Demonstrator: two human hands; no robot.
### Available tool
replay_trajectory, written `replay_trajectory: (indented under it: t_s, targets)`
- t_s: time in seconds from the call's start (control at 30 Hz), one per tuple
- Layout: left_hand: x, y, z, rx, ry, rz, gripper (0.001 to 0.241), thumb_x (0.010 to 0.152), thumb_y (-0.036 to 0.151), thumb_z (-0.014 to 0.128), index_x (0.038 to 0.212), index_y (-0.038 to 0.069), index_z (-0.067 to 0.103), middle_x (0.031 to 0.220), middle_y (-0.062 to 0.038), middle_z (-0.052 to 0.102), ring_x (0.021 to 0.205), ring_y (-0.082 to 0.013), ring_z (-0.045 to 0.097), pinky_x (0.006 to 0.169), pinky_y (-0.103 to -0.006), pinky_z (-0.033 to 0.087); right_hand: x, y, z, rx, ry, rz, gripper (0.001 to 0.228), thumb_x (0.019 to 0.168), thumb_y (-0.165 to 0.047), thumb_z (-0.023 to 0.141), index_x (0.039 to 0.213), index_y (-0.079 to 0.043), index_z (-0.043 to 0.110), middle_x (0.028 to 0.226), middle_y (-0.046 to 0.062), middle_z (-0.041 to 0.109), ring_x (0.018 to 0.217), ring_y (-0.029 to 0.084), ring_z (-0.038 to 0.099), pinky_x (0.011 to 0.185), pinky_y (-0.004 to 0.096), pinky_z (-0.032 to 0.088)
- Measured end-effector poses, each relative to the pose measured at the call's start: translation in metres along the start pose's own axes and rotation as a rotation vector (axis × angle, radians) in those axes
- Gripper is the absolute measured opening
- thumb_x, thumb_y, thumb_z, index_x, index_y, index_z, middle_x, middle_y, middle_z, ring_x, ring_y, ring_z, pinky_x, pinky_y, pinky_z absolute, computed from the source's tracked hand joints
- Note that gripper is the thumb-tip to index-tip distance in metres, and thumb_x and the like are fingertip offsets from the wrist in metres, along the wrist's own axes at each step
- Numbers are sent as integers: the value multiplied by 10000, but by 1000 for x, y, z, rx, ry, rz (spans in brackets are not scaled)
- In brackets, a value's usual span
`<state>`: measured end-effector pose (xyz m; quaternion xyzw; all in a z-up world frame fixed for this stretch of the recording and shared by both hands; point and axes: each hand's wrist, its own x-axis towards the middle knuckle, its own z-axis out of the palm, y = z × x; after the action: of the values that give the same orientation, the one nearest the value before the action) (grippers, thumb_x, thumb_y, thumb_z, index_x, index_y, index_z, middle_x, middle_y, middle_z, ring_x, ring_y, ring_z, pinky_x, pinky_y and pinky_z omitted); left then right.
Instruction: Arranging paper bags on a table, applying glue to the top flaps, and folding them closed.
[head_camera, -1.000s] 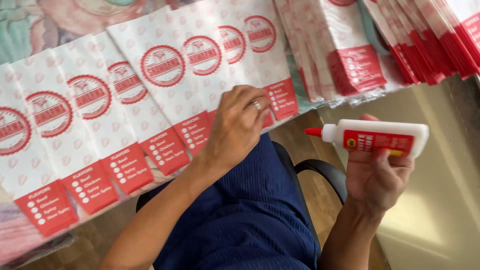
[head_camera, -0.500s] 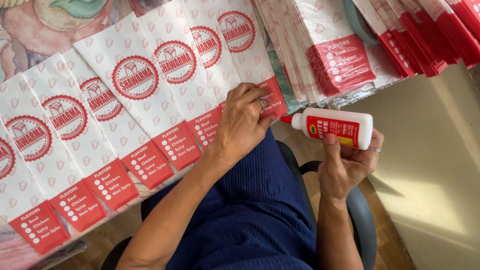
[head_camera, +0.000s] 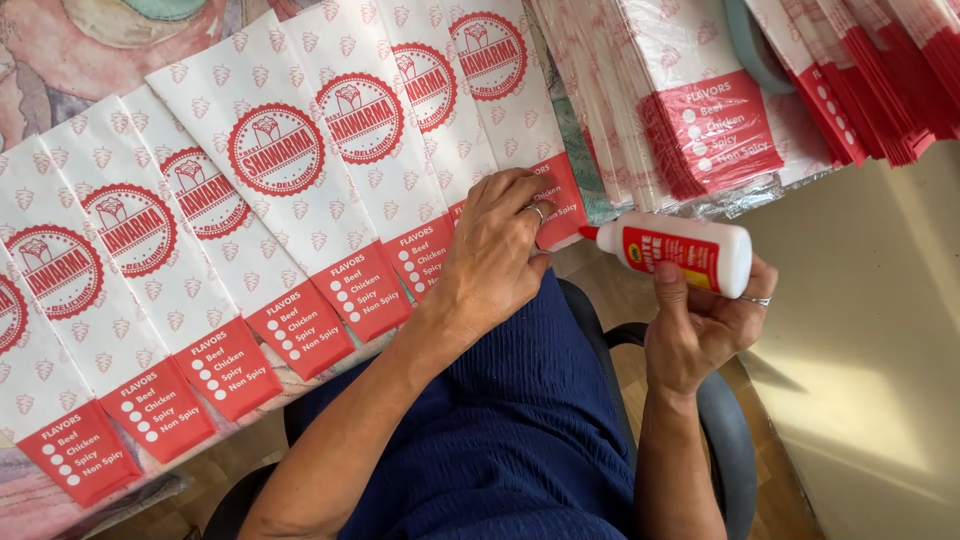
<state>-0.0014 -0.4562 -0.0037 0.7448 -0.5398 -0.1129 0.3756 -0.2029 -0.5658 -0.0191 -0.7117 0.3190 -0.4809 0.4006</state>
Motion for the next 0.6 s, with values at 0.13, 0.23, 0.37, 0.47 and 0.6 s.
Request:
replay_trajectory:
  t_s: [0.13, 0.23, 0.37, 0.47, 0.6]
  targets:
    - [-1, 0, 0, 8, -8, 8, 458, 661, 14, 882, 1079, -88, 726, 1222, -217, 645, 1271, -383, 532, 1148, -587, 348, -8, -21, 12, 16, -38, 44, 473, 929, -98, 794, 1274, 15, 491, 1025, 189, 713, 966, 285, 718, 856, 463, 623]
    - [-1, -2, 2, 5, -2, 11, 461, 662, 8, 877, 1087, -83, 724, 1216, -211, 642, 1269, -380, 531, 1150, -580, 347, -5, -13, 8, 2, -27, 26, 461, 944, -92, 788, 1280, 21, 494, 1036, 206, 716, 965, 297, 719, 848, 478, 623]
    - [-2, -3, 5, -13, 20, 20, 476, 652, -13, 869, 1098, -81, 716, 1204, -213, 639, 1265, -381, 531, 1150, -578, 346, 2, 5, -1, 16, 13, -54, 423, 985, -80, 754, 1279, 49, 479, 1064, 258, 699, 960, 363, 720, 862, 517, 626]
    - [-1, -3, 5, -3, 25, 24, 470, 646, -2, 878, 1083, -74, 721, 1202, -205, 643, 1262, -374, 533, 1148, -572, 347, -7, -19, 14, 37, -29, 32, 464, 937, -110, 783, 1272, 23, 491, 1049, 196, 720, 978, 286, 713, 869, 492, 620]
    - [-2, -1, 3, -10, 27, 23, 473, 645, 3, 880, 1083, -75, 718, 1212, -205, 639, 1268, -380, 529, 1149, -581, 346, -10, -11, 13, 31, -45, 12, 444, 930, -58, 778, 1247, 60, 489, 1027, 256, 714, 961, 346, 712, 846, 525, 615]
